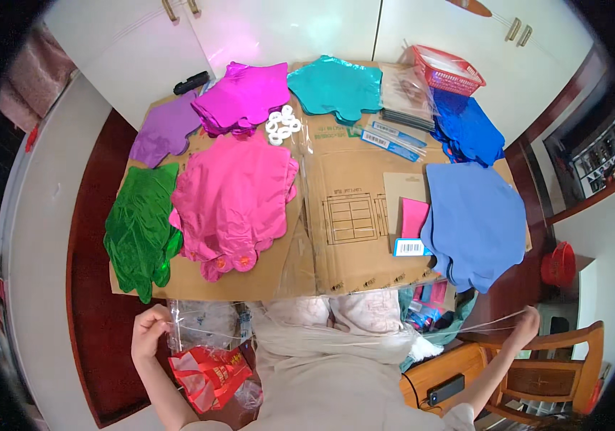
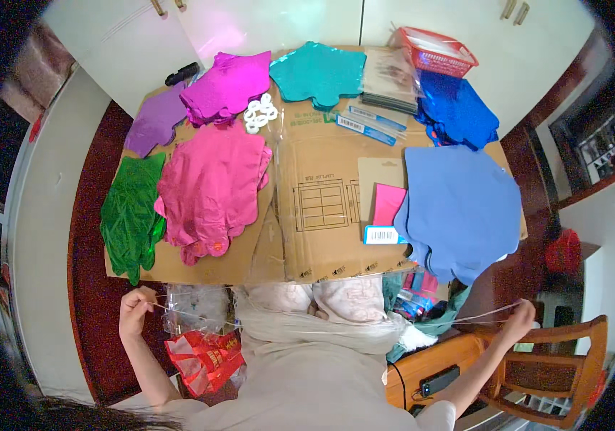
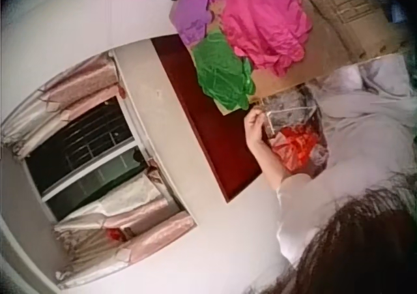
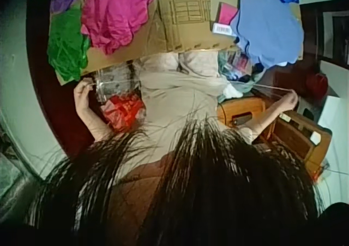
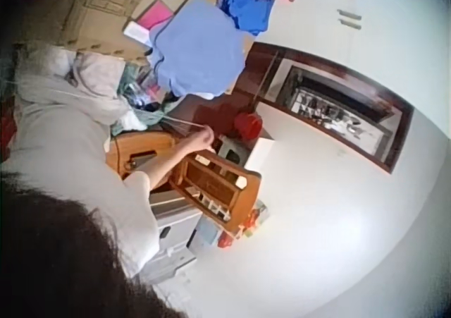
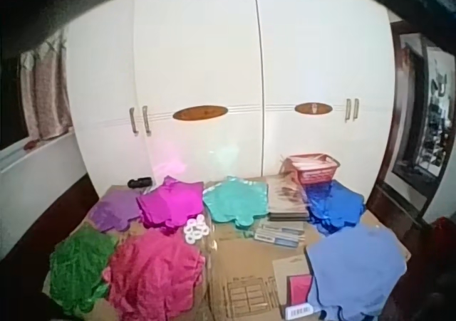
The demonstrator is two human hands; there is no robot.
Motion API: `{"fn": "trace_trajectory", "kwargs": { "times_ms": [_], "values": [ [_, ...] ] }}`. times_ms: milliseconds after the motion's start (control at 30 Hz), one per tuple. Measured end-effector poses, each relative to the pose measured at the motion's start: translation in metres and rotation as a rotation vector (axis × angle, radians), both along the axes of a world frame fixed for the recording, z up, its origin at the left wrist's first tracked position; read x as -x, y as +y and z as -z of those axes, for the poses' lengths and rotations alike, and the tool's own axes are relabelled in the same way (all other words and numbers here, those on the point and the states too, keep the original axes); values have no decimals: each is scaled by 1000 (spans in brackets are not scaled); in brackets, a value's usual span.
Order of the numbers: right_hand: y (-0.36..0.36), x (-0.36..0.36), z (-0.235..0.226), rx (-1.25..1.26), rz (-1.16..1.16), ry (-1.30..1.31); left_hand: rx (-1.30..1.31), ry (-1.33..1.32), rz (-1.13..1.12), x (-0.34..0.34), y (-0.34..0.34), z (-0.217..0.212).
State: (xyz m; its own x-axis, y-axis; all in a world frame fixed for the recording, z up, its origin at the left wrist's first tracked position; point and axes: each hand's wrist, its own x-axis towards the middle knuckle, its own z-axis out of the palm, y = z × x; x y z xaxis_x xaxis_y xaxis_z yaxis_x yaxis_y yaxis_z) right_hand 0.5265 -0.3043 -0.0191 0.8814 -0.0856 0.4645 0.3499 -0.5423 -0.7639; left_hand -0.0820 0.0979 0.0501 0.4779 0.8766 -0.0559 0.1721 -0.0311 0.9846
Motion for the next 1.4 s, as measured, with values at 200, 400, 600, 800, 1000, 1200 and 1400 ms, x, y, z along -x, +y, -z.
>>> {"fn": "trace_trajectory", "kwargs": {
  "times_ms": [200, 400, 600, 800, 1000, 1200, 1400],
  "values": [
    [132, 153, -84, 556, -1155, 273, -413, 386, 477, -107, -49, -48],
    [229, 262, -84, -64, -2096, 492, -334, 13, 809, -172, -93, -58],
    [228, 264, -30, -18, -1994, 1189, 618, -567, 301, -150, -108, -33],
    [217, 286, -15, -11, -1889, 588, 895, -1009, -197, -161, -106, -9],
    [216, 285, -18, 65, -1778, 331, 345, -513, -399, -162, -99, 3],
    [214, 282, -36, 16, -1742, 280, -879, 499, -28, -157, -83, -11],
    [233, 262, -36, -62, -1661, 338, -232, 219, 443, -123, -84, -6]
  ]
}}
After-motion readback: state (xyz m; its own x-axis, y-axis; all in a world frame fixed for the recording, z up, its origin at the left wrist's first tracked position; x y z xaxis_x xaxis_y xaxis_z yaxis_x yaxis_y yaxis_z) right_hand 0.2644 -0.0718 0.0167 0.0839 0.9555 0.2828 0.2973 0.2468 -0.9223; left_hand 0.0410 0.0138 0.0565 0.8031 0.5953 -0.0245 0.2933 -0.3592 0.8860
